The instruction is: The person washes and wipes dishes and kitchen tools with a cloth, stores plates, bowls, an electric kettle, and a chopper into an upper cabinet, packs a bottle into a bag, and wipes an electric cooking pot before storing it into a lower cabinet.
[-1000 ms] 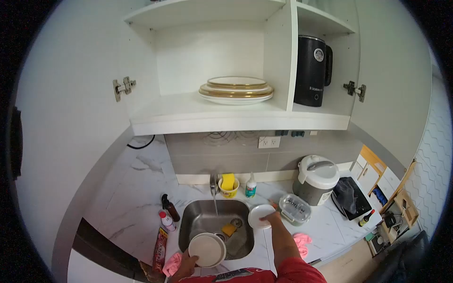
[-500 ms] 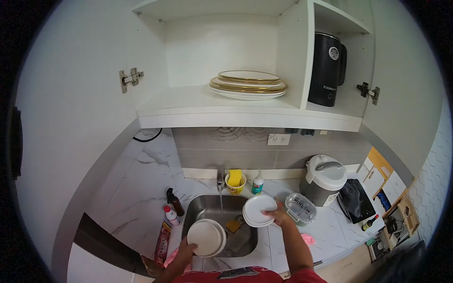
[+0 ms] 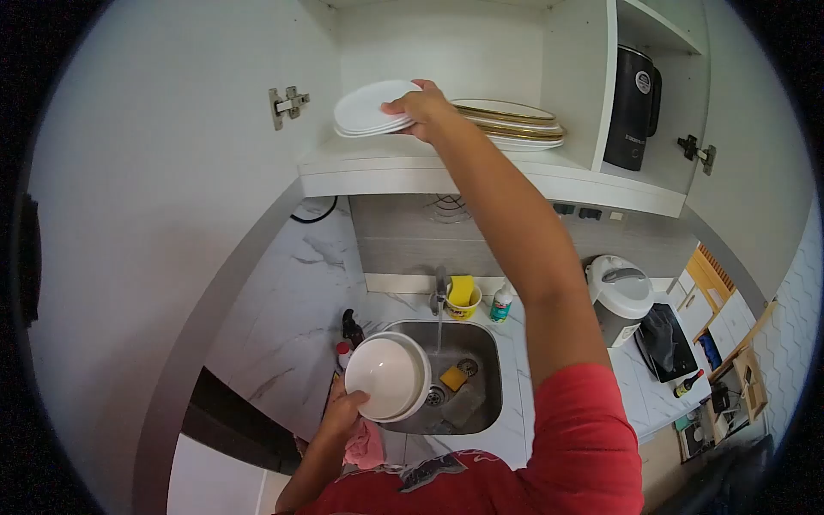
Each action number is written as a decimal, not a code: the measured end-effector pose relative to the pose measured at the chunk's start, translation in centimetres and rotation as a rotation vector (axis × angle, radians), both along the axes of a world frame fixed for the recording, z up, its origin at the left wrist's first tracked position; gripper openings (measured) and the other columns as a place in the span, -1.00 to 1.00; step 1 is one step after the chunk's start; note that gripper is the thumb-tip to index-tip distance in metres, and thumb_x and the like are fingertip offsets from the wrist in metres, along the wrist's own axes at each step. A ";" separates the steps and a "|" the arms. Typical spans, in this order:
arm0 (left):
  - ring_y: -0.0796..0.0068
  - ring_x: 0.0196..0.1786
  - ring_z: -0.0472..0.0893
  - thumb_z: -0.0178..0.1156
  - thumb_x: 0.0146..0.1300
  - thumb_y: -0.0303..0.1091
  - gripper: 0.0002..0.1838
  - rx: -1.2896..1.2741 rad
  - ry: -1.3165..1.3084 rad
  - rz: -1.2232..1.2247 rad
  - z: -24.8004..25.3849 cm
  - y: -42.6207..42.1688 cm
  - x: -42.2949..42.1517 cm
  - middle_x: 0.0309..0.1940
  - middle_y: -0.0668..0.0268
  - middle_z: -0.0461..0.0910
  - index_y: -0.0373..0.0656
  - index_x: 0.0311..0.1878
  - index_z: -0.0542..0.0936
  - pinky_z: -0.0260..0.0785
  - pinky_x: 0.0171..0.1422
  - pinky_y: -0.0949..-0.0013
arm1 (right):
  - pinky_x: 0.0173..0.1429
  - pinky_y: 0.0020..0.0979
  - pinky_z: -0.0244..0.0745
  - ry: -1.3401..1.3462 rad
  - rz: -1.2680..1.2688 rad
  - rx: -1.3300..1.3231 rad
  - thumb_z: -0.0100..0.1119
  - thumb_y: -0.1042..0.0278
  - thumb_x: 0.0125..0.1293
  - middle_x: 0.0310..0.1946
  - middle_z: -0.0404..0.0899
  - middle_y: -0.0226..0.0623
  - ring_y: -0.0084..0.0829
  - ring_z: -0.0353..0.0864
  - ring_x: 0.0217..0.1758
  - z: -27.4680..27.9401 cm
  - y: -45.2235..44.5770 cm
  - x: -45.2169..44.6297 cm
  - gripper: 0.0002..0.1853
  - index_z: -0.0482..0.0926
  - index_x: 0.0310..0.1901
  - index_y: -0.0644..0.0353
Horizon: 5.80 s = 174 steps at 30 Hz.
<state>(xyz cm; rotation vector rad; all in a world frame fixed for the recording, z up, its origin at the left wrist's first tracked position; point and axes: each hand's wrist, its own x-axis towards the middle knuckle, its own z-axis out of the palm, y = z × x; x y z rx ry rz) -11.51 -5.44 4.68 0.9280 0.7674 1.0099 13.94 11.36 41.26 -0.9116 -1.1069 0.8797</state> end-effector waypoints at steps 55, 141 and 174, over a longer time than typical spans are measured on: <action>0.36 -0.52 0.48 -0.47 0.27 0.38 -0.13 0.473 0.732 0.336 38.6 26.9 10.9 -0.17 0.06 0.46 -0.30 0.15 0.34 0.43 -0.47 0.47 | -0.19 -0.34 0.52 -0.944 -0.520 0.153 -0.13 -0.31 0.24 -0.19 0.55 0.02 -0.26 0.58 -0.25 1.5 4.8 1.8 -0.23 0.53 -0.15 0.48; 0.07 0.17 0.39 0.21 0.18 -0.35 -0.56 1.787 0.205 0.475 15.1 -3.2 34.7 0.03 0.03 0.49 -0.30 0.13 0.47 0.12 0.32 0.09 | 0.33 -0.20 0.20 -1.202 -0.740 -0.291 0.12 0.42 0.06 0.12 0.41 -0.15 -0.08 0.32 0.23 -58.7 -48.1 28.6 -0.46 0.38 0.17 0.05; 0.50 -0.01 0.48 0.11 0.20 -0.65 -0.29 0.481 -0.022 -0.764 -4.4 -32.3 71.4 -0.15 0.24 0.53 -0.42 0.38 0.03 0.24 0.24 0.41 | 0.38 0.07 -0.04 -1.276 -1.215 -1.015 -0.17 -0.09 0.32 0.28 0.19 -0.09 -0.06 0.17 0.34 -59.2 -73.0 75.4 -0.39 0.18 0.30 0.10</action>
